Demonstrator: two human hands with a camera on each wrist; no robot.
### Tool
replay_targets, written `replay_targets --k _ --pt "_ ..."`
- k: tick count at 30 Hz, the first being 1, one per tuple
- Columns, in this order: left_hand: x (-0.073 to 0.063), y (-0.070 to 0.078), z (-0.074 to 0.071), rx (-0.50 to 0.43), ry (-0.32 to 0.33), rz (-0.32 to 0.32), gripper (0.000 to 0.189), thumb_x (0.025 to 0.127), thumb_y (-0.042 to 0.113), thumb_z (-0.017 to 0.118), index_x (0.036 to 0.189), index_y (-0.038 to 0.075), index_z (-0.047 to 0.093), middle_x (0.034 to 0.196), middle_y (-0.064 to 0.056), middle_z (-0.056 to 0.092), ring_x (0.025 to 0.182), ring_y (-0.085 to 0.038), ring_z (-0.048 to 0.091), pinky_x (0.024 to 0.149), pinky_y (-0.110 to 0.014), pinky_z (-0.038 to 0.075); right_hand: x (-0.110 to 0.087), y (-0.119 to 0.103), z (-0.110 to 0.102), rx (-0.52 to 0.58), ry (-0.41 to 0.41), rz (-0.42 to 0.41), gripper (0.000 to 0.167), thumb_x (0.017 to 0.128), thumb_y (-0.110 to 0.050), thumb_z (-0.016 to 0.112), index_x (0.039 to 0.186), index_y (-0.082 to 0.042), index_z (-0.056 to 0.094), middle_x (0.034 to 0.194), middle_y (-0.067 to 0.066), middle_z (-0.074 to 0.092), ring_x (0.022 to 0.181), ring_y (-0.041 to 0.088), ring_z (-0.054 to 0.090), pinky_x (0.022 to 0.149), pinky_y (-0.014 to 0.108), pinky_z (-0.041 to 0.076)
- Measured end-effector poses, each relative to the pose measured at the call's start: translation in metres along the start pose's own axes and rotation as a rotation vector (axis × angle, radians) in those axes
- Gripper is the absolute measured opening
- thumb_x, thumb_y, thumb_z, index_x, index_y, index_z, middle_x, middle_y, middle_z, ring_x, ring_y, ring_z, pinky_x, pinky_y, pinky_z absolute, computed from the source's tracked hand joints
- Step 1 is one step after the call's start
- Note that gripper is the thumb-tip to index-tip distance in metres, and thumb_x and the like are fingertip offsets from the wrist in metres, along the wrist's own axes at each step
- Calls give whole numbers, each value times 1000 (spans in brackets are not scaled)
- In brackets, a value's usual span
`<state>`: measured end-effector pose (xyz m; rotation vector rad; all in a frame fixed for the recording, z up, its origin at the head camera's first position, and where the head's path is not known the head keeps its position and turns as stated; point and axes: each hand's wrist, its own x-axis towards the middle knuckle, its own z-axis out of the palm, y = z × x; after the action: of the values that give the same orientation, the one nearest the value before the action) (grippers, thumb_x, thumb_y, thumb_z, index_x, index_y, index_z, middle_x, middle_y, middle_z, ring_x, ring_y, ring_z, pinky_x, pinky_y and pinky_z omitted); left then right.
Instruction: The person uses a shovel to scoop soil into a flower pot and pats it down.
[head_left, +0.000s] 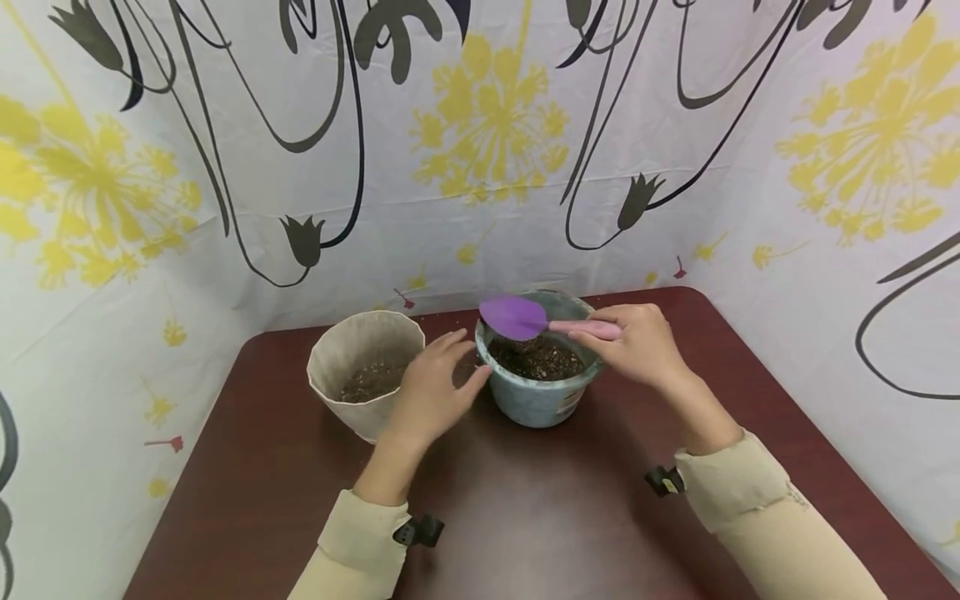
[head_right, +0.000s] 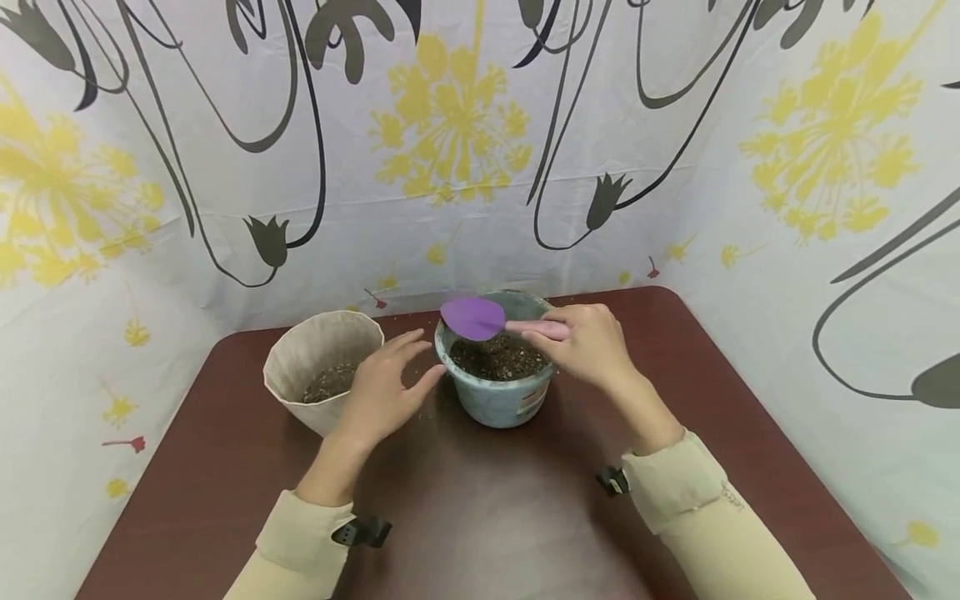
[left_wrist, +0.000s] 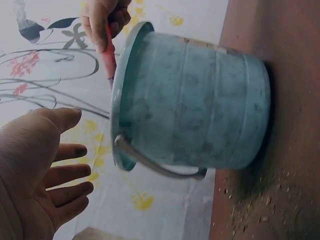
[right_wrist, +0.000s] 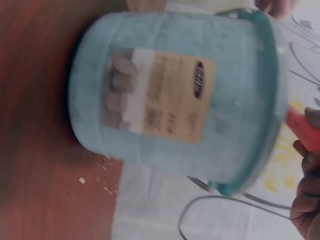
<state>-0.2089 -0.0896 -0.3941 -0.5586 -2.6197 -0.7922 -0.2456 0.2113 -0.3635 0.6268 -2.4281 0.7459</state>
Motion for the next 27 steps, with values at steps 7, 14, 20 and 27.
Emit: replay_targets --k 7,14,20,27 --pt "3 4 20 19 27 -67 52 96 44 67 130 5 69 141 -11 60 129 -31 58 108 -46 45 -8 -6 -15 -101 -123 66 18 82 -34 83 81 -17 81 69 -7 72 66 18 66 55 42 49" --pt "6 5 31 -40 35 -130 55 96 45 67 133 5 66 137 -13 63 126 -31 60 108 -43 46 2 -5 -6 -156 -293 -34 15 82 -30 84 82 -15 80 69 -6 71 60 15 62 51 37 49" --pt "8 5 35 -82 0 -185 60 97 49 64 141 9 61 136 -12 64 124 -32 62 104 -45 49 23 -14 -7 -288 -430 -80 15 85 -33 82 80 -19 78 68 -5 67 60 19 62 48 39 48" --pt "10 5 35 -83 -26 -214 62 97 50 64 144 10 58 133 -16 65 118 -37 64 100 -49 51 28 -27 -1 -431 -452 -150 33 85 -34 80 60 -20 63 51 -5 48 45 15 50 40 35 42"
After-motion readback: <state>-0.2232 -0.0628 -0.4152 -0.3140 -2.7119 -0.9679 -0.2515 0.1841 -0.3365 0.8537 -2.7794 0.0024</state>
